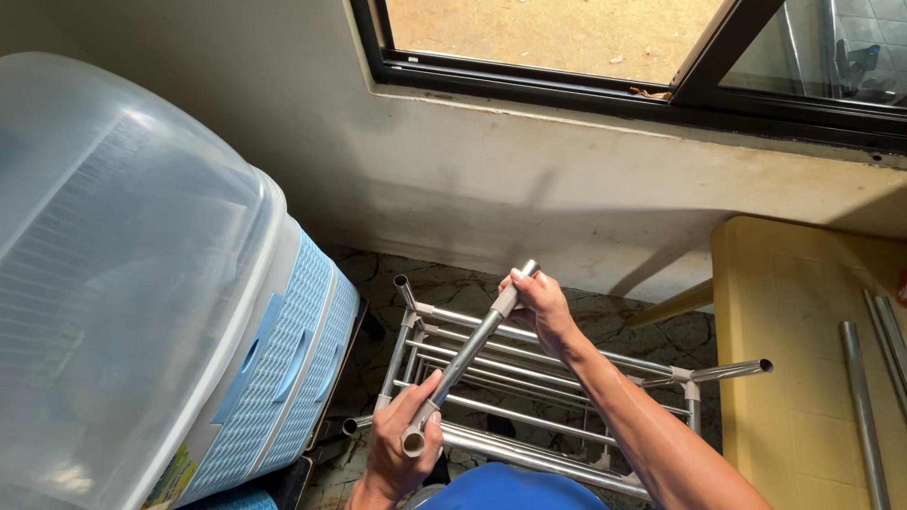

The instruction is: The person assembles a metal storage shelf by inserting metal rods into plastic connectors. They connect vertical and horizontal rods to form the frame, working with parts laid out on a nearby table.

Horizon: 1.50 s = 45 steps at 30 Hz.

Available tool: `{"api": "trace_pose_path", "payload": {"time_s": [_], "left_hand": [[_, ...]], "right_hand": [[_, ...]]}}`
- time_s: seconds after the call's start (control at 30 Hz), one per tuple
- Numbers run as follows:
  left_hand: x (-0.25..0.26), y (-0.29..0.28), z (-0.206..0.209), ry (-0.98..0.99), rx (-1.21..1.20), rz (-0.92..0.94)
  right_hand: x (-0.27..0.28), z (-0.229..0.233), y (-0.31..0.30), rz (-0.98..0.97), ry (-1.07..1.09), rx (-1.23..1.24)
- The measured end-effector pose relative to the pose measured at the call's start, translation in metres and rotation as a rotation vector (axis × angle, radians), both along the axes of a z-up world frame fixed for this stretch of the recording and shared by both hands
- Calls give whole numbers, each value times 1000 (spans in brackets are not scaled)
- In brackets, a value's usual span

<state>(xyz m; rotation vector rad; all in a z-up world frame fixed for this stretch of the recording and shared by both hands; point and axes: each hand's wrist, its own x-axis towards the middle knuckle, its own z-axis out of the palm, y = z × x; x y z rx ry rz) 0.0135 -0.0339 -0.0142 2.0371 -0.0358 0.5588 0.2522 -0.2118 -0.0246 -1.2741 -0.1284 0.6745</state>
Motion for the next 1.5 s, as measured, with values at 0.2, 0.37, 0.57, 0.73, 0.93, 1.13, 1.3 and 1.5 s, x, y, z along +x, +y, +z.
{"api": "trace_pose_path", "payload": {"time_s": [0.2,0.37,0.57,0.73,0.93,1.13,1.3,1.5], "left_hand": [[1,16,8,201,-235,5],[1,19,12,266,-394,30],[3,13,13,242,-540,13],[16,15,21,299,-508,52],[21,6,17,112,-352,-9],[21,-15,15,111,-606,-39],[20,-16,21,68,-457,5],[15,-12,23,49,-353,2]], "right_hand": [[-7,-5,0,-15,39,40],[-14,-14,1,-65,45,118],[-17,2,-1,-57,8,118],[-31,36,17,-243,280,287],[-76,42,46,-219,417,338],[-69,36,70,-228,510,650],[-71,39,76,-378,532,504],[-75,43,83,-453,543,423]]}}
